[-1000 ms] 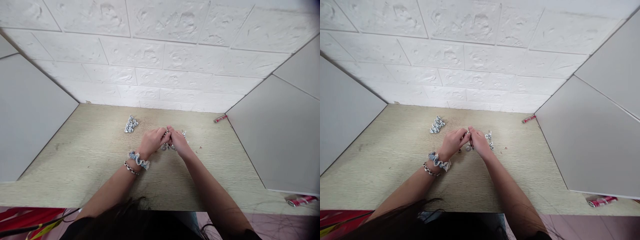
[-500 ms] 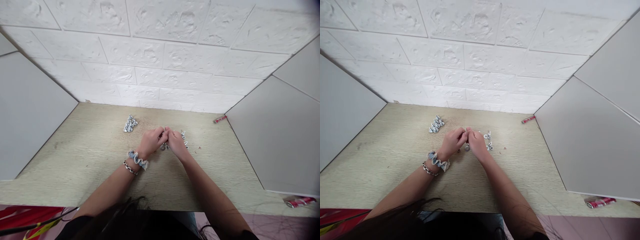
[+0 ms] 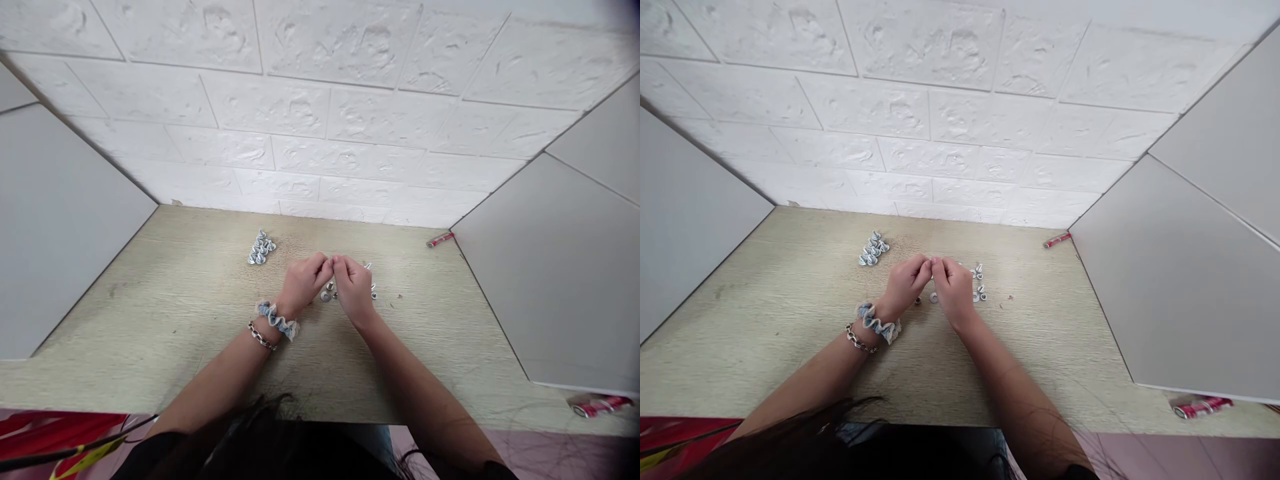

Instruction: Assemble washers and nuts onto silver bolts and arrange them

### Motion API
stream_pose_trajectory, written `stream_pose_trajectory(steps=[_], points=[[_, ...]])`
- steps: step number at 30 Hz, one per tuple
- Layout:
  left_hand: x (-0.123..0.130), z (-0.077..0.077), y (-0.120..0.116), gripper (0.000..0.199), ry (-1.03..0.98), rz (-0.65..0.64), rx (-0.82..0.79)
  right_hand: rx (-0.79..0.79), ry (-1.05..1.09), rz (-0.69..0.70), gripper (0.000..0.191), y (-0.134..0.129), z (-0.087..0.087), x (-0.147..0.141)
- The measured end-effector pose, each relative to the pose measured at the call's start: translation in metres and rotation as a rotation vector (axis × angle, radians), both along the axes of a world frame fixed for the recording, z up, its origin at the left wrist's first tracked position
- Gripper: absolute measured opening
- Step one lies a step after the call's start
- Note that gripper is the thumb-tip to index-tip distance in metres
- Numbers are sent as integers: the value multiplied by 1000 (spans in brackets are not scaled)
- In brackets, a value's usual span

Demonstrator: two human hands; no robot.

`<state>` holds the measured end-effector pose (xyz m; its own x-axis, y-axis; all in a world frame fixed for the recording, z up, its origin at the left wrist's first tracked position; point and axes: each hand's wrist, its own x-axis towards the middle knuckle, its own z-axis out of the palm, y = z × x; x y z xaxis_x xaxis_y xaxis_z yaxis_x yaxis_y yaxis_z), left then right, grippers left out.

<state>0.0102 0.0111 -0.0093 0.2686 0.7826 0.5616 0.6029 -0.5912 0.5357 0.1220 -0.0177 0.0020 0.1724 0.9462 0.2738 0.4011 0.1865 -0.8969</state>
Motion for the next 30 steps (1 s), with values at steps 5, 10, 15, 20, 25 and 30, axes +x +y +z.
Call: stream_pose_trajectory(steps=[5,10,15,20,25,30], points=[[4,8,-2,38,-125,-47,-213,147,-178,-18,37,1,-4,5],[5,16,-1,43,-330,-192,-597,287,-275,8,27,6,-10,9],[1,24,2,49,-471,-322,-871,479,-453,12,20,7,-12,12],[-6,34,2,52,-445,-385,-928,616,-544,22,13,6,-8,13],[-6,28,8,42,-600,-444,-989,667,-479,69,16,7,-5,11],[-3,20,13,33,-726,-440,-1009,648,-451,41,25,7,-4,13]])
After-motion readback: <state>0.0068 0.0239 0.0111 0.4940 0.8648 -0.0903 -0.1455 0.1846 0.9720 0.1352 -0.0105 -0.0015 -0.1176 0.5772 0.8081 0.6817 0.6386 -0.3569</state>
